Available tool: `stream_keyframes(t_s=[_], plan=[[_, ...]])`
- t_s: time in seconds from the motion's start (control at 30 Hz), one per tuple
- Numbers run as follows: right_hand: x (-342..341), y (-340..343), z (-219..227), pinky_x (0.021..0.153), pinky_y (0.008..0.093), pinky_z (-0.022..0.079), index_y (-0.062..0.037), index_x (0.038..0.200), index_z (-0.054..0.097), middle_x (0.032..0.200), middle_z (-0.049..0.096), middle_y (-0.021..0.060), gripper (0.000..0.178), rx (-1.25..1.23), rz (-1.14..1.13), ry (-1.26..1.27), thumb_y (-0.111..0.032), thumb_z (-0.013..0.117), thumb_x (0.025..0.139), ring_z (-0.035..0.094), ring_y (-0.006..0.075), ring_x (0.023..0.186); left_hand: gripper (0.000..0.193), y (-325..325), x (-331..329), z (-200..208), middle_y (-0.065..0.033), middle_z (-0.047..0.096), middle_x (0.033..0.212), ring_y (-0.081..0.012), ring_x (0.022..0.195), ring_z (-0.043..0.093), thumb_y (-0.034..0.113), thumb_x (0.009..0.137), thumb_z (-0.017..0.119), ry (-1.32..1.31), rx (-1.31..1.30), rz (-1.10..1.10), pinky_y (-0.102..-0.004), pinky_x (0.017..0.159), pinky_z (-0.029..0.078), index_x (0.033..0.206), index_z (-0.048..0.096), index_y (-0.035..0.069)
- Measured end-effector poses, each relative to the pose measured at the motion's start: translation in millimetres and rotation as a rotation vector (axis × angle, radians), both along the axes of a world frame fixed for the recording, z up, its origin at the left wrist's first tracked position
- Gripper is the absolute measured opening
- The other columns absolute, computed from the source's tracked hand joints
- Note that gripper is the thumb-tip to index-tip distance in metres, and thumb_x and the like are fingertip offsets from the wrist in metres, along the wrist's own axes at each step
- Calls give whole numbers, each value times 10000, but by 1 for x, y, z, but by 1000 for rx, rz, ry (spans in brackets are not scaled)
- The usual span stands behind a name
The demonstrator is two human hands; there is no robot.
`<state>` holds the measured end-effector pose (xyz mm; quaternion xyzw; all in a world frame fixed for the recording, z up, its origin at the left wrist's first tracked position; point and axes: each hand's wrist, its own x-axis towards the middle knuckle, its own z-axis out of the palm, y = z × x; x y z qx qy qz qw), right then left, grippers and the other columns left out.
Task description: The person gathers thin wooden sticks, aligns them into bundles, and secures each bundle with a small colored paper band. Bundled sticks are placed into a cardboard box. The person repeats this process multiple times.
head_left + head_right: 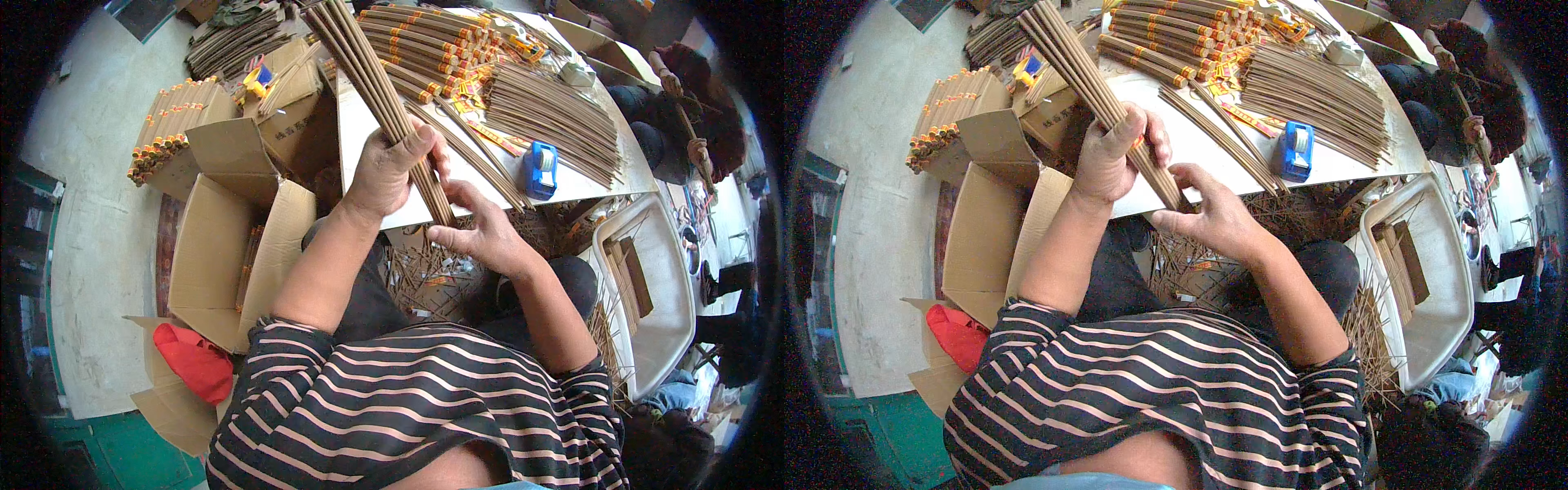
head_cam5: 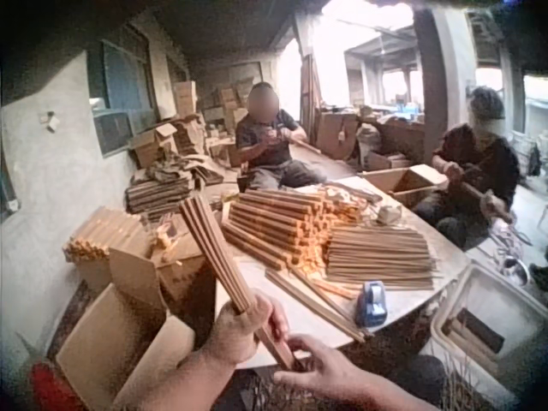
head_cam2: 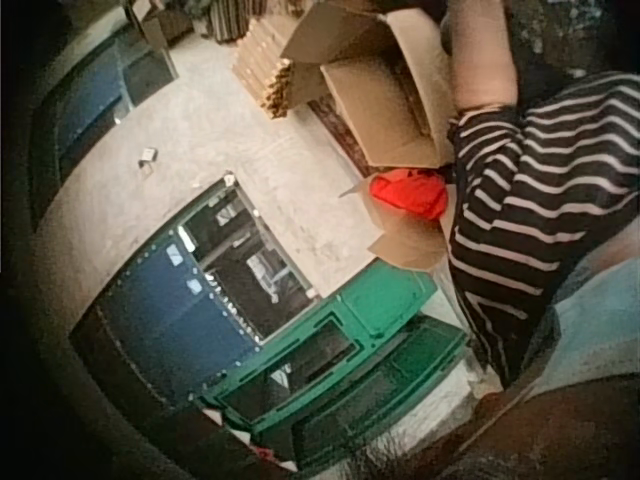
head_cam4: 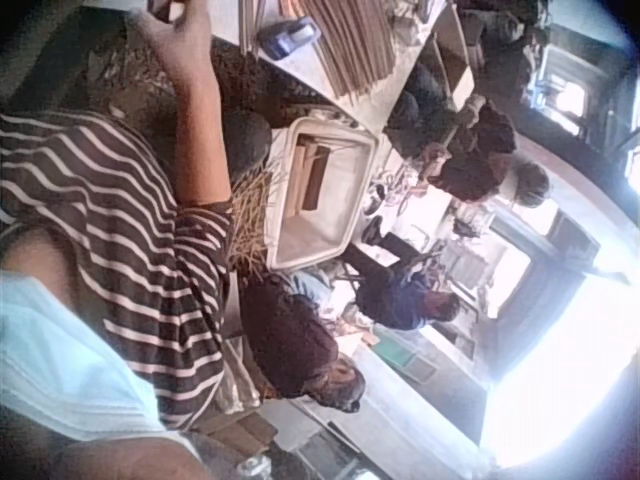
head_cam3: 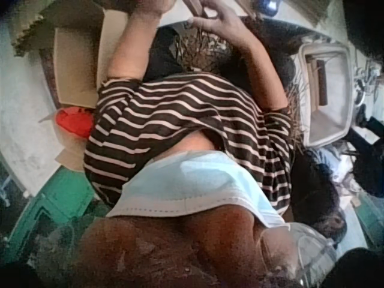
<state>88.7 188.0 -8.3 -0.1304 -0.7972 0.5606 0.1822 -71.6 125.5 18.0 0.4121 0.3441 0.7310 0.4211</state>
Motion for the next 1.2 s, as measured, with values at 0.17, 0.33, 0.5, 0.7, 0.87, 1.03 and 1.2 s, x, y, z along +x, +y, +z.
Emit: stream_keyframes(t_s=[0.17,0.33,0.5,0.7,0.87,1.03,1.2], plan=[[-4,-28,4,530,290,446,-6,967,495,690,559,39,303,-330,82,-142,-227,638,815,566,165,572,235,-12,22,11,-40,512,632,-170,577,545,245,820,639,-196,-70,-17,-298,532,454,711,512,81],[-7,-39,-6,565,454,467,-5,873,434,706,573,221,234,297,-308,-285,-180,578,814,593,387,650,213,-9,34,0,-33,518,630,-184,550,547,192,815,645,-291,-162,289,-323,523,454,692,514,75],[1,-40,-9,572,471,446,-10,862,431,692,567,256,240,449,-395,-279,-198,576,824,568,436,687,168,-9,30,13,-48,551,662,-199,608,592,133,797,660,-212,-95,455,-341,628,519,821,511,60],[9,-45,7,595,425,467,-17,876,452,713,569,221,282,319,-155,-254,-232,619,803,591,381,672,196,-23,18,29,-1,493,591,-137,505,487,240,817,646,-377,-46,221,-258,478,391,776,510,104],[11,-38,27,559,241,430,-7,895,496,701,546,31,277,-368,128,-120,-224,649,819,511,103,627,212,-28,21,33,14,474,586,-107,495,452,279,846,609,-457,37,27,-237,457,360,855,549,77],[10,-51,18,544,324,454,3,943,463,681,571,88,258,-5,-39,-157,-189,603,844,589,206,616,164,-27,44,31,-10,456,555,-114,404,452,92,792,651,-495,-65,230,-232,372,379,812,487,96],[2,-60,12,590,448,455,4,900,418,710,563,265,263,319,-316,-321,-208,564,847,579,437,705,176,-20,46,21,5,460,564,-112,414,457,98,787,644,-371,-86,411,-247,390,387,861,484,99]])
